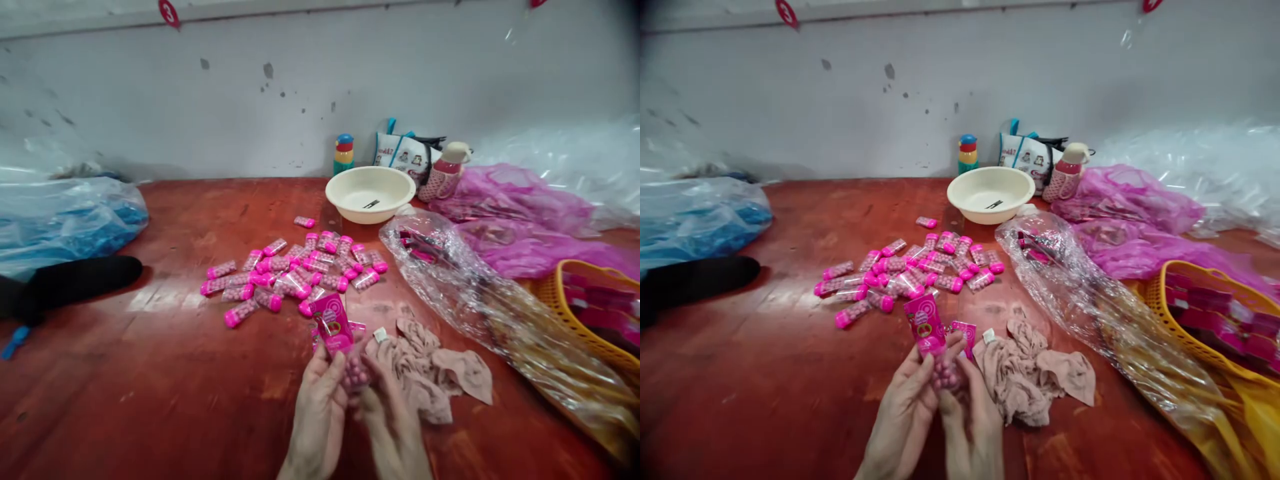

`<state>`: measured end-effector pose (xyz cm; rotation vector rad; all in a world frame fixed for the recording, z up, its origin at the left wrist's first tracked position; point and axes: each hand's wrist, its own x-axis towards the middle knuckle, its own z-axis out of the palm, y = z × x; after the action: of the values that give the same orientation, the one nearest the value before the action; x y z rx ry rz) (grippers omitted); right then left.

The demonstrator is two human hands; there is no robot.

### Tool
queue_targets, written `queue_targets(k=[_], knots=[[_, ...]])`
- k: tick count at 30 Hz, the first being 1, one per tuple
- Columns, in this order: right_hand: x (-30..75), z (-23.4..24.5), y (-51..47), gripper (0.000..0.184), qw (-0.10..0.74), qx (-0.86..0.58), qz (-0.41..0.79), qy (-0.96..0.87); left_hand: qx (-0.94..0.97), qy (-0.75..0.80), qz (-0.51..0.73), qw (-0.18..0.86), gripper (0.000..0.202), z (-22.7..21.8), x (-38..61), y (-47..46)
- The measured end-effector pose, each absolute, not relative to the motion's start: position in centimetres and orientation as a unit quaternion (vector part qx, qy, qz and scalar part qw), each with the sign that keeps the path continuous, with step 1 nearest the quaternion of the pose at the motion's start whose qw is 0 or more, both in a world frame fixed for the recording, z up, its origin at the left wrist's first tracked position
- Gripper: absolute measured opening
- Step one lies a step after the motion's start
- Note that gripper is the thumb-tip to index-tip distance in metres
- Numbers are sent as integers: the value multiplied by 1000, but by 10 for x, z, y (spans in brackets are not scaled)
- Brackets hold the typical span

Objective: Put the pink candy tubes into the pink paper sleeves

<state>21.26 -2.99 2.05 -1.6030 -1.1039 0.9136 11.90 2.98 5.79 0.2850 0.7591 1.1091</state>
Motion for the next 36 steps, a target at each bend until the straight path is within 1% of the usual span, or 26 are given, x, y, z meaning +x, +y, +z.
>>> queue_targets(k=[1, 3, 5, 12, 16, 19, 25, 28, 32, 36], knots=[[204, 22, -16, 30, 492, -636, 378, -458, 119, 350, 522, 769, 18, 59, 119, 28], [191, 22, 2, 26, 484, -606, 422, -468, 105, 355, 545, 753, 21, 60, 114, 29], [184, 20, 10, 28, 476, -602, 455, -452, 107, 363, 555, 741, 20, 61, 103, 37], [175, 20, 10, 36, 478, -543, 560, -404, 198, 402, 490, 747, 28, 64, 68, 62], [158, 19, 9, 40, 527, -591, 499, -352, 189, 427, 481, 742, 35, 58, 74, 57], [150, 19, 9, 39, 549, -612, 450, -350, 162, 434, 510, 725, 31, 56, 86, 51], [150, 22, 13, 24, 545, -606, 398, -423, 111, 433, 549, 706, 23, 56, 98, 44], [151, 21, 16, 23, 541, -589, 423, -426, 119, 431, 534, 718, 26, 53, 93, 47], [149, 20, 21, 29, 517, -540, 538, -389, 169, 425, 516, 724, 32, 46, 82, 55], [146, 20, 21, 31, 513, -557, 538, -369, 206, 445, 485, 724, 28, 42, 78, 58]])
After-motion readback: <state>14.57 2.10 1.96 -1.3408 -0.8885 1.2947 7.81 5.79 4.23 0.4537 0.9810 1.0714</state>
